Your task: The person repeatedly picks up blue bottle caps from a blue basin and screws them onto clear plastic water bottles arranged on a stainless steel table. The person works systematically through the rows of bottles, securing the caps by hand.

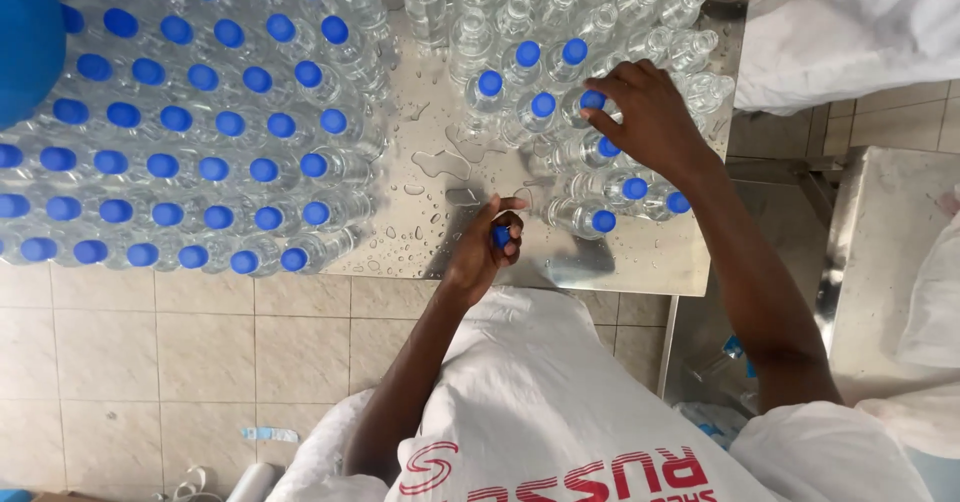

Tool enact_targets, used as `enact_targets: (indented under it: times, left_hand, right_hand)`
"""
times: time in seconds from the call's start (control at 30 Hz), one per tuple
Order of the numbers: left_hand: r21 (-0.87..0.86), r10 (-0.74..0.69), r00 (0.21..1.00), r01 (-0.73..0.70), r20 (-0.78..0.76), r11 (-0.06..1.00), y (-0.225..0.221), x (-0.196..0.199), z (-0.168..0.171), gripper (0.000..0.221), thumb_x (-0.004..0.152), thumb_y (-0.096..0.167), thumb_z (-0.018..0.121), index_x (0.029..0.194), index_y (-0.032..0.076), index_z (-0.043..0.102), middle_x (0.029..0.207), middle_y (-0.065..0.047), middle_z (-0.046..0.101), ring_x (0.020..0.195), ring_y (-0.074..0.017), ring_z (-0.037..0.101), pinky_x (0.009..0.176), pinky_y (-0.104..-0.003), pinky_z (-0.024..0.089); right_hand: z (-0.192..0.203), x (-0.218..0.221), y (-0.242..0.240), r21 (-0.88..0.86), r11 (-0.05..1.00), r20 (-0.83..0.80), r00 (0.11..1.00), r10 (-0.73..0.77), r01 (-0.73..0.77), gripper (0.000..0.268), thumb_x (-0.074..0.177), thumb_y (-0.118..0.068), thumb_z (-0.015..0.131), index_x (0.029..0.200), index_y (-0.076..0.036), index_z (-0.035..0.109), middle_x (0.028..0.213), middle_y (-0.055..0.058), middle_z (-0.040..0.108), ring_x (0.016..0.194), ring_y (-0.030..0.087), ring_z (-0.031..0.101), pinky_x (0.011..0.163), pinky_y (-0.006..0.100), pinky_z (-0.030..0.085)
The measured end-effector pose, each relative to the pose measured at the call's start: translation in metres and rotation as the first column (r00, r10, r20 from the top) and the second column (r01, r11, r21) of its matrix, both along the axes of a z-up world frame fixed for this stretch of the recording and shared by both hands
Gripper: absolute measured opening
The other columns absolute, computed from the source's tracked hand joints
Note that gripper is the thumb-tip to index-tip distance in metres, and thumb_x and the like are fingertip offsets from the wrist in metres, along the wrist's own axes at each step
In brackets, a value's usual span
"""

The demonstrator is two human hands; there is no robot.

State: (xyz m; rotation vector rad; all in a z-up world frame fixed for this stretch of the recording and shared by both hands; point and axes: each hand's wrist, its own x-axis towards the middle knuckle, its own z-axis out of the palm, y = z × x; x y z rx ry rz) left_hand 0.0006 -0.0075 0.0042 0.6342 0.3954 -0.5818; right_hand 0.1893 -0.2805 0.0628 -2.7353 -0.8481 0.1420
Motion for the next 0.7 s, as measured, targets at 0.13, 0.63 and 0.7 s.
enact_targets:
  times: [0.13,0.63,0.7]
  left_hand:
    - [-0.088,0.06,0.995,-0.053,0.079,0.995,0.01,-0.014,-0.024,0.037,0.107,0.02,0.05,0.141,0.008,0.061,0.109,-0.005,0.061,0.102,-0.0182,0.066,0.081,-0.032,0.058]
    - [0.078,-0.001,0.982,-0.014,0.19,0.997,0.004,-0.009,0.011,0.06,0.102,0.02,0.075,0.155,0.008,0.052,0.149,-0.02,0.068,0.126,-0.025,0.07,0.107,-0.038,0.055]
    - [0.06,0.031,0.988,-0.041,0.15,0.997,-0.003,-0.005,0.013,0.058,0.1,0.016,0.078,0.153,0.01,0.054,0.152,-0.017,0.068,0.12,-0.0148,0.068,0.099,-0.031,0.054]
  right_hand:
    - [0.01,0.0,0.004,-0.05,0.998,-0.064,0.998,-0.027,0.024,0.036,0.114,-0.037,0.069,0.145,-0.021,0.072,0.113,0.009,0.068,0.116,0.033,0.065,0.105,0.056,0.049]
    - [0.006,0.022,0.013,0.217,0.909,-0.452,0.862,-0.23,0.356,0.039,0.101,-0.046,0.086,0.121,-0.013,0.085,0.106,0.011,0.083,0.095,0.024,0.078,0.081,0.04,0.057]
    - [0.012,0.021,0.017,0.14,0.904,-0.489,0.822,-0.292,0.404,0.038,0.098,-0.045,0.086,0.123,-0.016,0.085,0.105,0.009,0.084,0.094,0.022,0.079,0.08,0.037,0.056]
